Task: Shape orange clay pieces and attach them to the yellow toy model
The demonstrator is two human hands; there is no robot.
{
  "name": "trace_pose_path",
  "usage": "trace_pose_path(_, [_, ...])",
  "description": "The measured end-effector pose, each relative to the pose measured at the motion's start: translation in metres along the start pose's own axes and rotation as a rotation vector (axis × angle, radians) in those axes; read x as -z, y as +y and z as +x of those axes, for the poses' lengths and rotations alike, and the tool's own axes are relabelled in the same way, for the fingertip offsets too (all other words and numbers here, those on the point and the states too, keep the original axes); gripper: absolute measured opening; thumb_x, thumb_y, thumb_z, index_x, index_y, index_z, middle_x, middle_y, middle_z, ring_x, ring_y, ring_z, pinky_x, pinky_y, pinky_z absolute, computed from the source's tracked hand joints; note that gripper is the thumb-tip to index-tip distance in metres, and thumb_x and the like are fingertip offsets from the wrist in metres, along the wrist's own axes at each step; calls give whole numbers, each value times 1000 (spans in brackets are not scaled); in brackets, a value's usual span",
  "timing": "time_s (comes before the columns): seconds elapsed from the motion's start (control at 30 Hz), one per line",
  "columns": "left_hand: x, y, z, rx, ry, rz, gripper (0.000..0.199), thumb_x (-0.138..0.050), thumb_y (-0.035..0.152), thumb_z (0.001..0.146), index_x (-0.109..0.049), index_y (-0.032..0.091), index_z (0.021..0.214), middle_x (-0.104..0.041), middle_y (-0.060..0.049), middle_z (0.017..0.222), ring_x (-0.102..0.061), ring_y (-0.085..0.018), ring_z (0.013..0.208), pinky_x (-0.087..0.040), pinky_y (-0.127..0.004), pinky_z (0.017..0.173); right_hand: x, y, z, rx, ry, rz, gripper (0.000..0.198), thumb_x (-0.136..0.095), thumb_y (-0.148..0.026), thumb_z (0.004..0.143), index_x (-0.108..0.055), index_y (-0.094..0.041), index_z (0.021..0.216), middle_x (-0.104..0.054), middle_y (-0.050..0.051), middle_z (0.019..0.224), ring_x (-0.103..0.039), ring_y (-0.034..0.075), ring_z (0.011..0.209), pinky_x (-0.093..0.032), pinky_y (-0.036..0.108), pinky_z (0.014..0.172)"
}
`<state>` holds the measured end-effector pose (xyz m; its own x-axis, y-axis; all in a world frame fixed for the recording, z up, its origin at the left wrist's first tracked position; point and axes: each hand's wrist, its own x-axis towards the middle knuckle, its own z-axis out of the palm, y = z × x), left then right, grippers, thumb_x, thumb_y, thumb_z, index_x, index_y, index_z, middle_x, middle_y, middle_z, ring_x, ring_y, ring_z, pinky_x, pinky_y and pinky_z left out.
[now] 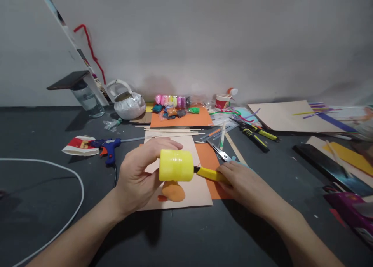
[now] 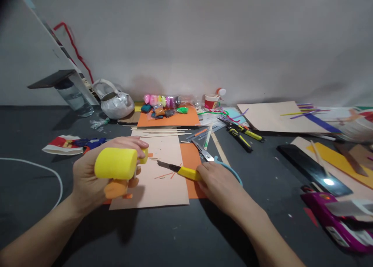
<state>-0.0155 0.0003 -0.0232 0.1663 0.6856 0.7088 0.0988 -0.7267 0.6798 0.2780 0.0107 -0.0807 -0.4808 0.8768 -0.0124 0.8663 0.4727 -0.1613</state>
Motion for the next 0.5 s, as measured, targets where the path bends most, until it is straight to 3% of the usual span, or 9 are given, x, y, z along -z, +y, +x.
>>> trace_pose_path(0.13, [0, -1, -2, -76, -15, 14, 18, -84, 20, 82, -76, 20, 99, -80, -8, 95, -76, -28, 99, -59, -42, 92, 4, 3, -5, 0, 78, 21, 10, -54, -18, 91, -63, -20, 94, -73, 6, 83, -68, 21, 68, -45, 29, 61])
trace_pose_path(0.3, [-2, -4, -5, -51, -8, 20, 21, -83, 18, 81, -76, 20, 101, -80, -8, 96, -75, -29, 100, -60, -42, 91, 11, 3, -11, -29, 221, 90, 11, -51, -25, 95, -56, -21, 103, -70, 0, 69, -62, 17, 50, -42, 26, 49])
trace_pose_path(0.4, [-2, -8, -9, 77, 30, -27, 21, -83, 27, 83, -77, 22, 102, -80, -9, 100, -76, -29, 97, -62, -40, 83, 18, 1, -16, 32, 397, 190, 14, -50, -28, 98, -55, -23, 110, -74, 3, 83, -68, 17, 60, -50, 26, 55])
trace_pose_path(0.5, [-2, -11, -11, 144, 61, -56, 23, -85, 23, 81, -79, 23, 103, -80, -8, 103, -75, -28, 101, -62, -38, 85, 25, -2, -26, 163, 552, 276, 17, -55, -28, 98, -58, -28, 115, -75, 4, 99, -74, 20, 78, -57, 27, 67])
